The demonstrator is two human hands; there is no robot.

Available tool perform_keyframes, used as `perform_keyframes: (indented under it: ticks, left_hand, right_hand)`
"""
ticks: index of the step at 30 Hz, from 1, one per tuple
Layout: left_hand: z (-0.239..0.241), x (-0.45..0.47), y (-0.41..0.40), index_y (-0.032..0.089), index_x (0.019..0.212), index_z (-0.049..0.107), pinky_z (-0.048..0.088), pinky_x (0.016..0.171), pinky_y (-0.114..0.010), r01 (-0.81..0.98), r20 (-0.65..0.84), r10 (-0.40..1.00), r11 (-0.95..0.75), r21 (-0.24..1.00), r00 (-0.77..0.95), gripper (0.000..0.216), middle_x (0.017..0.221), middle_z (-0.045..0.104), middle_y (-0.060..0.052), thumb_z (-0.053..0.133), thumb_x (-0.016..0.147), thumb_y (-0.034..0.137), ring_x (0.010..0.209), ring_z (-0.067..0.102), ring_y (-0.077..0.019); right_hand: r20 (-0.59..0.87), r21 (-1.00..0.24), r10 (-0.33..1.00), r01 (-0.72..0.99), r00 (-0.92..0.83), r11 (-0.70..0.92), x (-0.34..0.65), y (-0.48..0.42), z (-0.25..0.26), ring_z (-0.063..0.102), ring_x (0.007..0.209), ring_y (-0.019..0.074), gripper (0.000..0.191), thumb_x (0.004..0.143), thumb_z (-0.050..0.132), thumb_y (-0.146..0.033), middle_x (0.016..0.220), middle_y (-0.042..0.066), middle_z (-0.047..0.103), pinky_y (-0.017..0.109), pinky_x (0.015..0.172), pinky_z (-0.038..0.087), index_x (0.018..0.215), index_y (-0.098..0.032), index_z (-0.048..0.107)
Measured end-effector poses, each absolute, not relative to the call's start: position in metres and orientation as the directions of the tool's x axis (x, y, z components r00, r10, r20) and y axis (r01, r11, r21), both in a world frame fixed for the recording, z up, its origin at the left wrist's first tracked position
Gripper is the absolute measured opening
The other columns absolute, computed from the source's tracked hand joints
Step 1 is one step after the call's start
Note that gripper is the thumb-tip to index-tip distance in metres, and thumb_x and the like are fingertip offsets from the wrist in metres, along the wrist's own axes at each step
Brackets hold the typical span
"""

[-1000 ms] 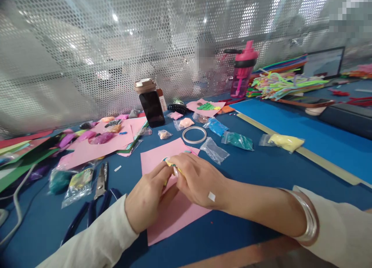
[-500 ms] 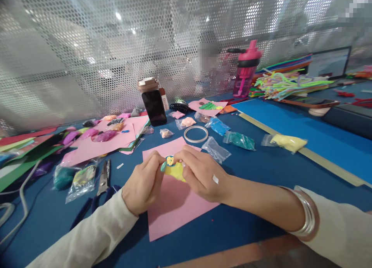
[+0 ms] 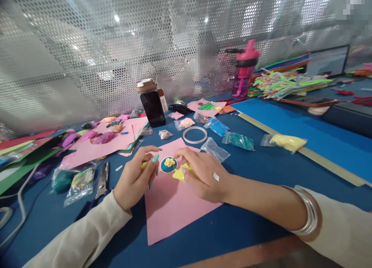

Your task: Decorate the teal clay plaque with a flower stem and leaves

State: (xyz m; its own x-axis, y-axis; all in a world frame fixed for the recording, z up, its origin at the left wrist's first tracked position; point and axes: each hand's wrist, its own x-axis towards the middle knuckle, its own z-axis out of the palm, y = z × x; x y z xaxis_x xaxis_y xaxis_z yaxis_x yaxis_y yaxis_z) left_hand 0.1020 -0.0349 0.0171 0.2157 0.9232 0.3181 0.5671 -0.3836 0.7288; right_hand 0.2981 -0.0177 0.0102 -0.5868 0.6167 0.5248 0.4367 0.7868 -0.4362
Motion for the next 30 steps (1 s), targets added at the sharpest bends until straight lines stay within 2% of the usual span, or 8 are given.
perform_keyframes:
  ticks: [4,7,12,16,21,24,27,30]
  left_hand:
    - [0.022,0.111,-0.041,0.016,0.083,0.056,0.035,0.054,-0.021,0.581,0.193,0.869,-0.455,0.675,0.455,0.022,0.065,0.053,0.002,0.038,0.086,0.028,0.056,0.045,-0.0087]
    - [0.022,0.118,-0.047,0.015,0.076,0.053,0.034,0.052,-0.021,0.548,0.113,0.816,-0.476,0.688,0.568,0.022,0.062,0.051,0.002,0.036,0.086,0.023,0.054,0.043,-0.0084]
    - [0.022,0.124,-0.054,0.015,0.07,0.05,0.033,0.05,-0.02,0.51,0.159,0.837,-0.457,0.729,0.524,0.02,0.059,0.047,0.003,0.038,0.085,0.021,0.051,0.038,-0.0075]
    - [0.024,0.122,-0.055,0.016,0.061,0.045,0.031,0.049,-0.02,0.473,0.071,0.852,-0.356,0.806,0.519,0.035,0.055,0.038,0.004,0.03,0.089,0.031,0.052,0.034,-0.0075]
    - [0.024,0.121,-0.057,0.015,0.085,0.057,0.037,0.057,-0.022,0.431,0.011,0.772,-0.367,0.824,0.635,0.026,0.066,0.053,0.001,0.034,0.088,0.027,0.058,0.043,-0.0089]
    - [0.022,0.121,-0.059,0.014,0.08,0.058,0.037,0.052,-0.02,0.413,0.04,0.769,-0.385,0.825,0.638,0.027,0.064,0.054,0.001,0.035,0.088,0.027,0.055,0.043,-0.0082]
    - [0.02,0.123,-0.061,0.014,0.067,0.052,0.031,0.046,-0.019,0.444,0.11,0.786,-0.452,0.773,0.609,0.026,0.054,0.045,0.003,0.035,0.086,0.021,0.049,0.036,-0.0066]
    - [0.02,0.123,-0.061,0.015,0.061,0.044,0.027,0.044,-0.019,0.511,0.262,0.795,-0.564,0.648,0.547,0.026,0.051,0.038,0.004,0.033,0.085,0.017,0.045,0.033,-0.0058]
  right_hand:
    - [0.613,-0.45,0.568,0.349,-0.549,0.822,0.297,-0.021,0.007,0.043,0.055,0.0126,0.032,0.076,0.033,-0.013,0.068,0.0,0.044,0.025,0.05,0.034,0.108,-0.015,0.036]
    - [0.665,-0.422,0.496,0.266,-0.559,0.867,0.295,-0.024,0.007,0.044,0.06,0.0136,0.037,0.075,0.035,-0.012,0.072,0.001,0.044,0.027,0.055,0.038,0.112,-0.016,0.034]
    - [0.651,-0.427,0.469,0.222,-0.597,0.876,0.295,-0.024,0.012,0.043,0.066,0.0152,0.036,0.071,0.035,-0.01,0.081,0.004,0.046,0.03,0.06,0.04,0.106,-0.018,0.04]
    - [0.676,-0.467,0.437,0.114,-0.594,0.877,0.298,-0.024,0.013,0.042,0.067,0.0155,0.038,0.07,0.036,-0.012,0.082,0.005,0.044,0.03,0.059,0.039,0.106,-0.016,0.041]
    - [0.701,-0.411,0.375,0.086,-0.607,0.908,0.298,-0.029,0.011,0.045,0.074,0.0184,0.046,0.066,0.037,-0.012,0.085,0.006,0.046,0.032,0.06,0.041,0.112,-0.018,0.038]
    - [0.705,-0.385,0.35,0.082,-0.617,0.919,0.298,-0.028,0.01,0.047,0.08,0.0204,0.049,0.065,0.038,-0.014,0.091,0.008,0.048,0.034,0.063,0.043,0.114,-0.016,0.038]
    - [0.692,-0.373,0.335,0.08,-0.64,0.924,0.298,-0.023,0.011,0.049,0.085,0.0219,0.042,0.067,0.038,-0.017,0.092,0.01,0.051,0.038,0.07,0.042,0.109,-0.015,0.041]
    - [0.574,-0.491,0.484,0.195,-0.661,0.849,0.299,-0.017,0.013,0.051,0.081,0.0199,0.028,0.074,0.04,-0.021,0.09,0.008,0.055,0.036,0.072,0.042,0.1,-0.016,0.048]
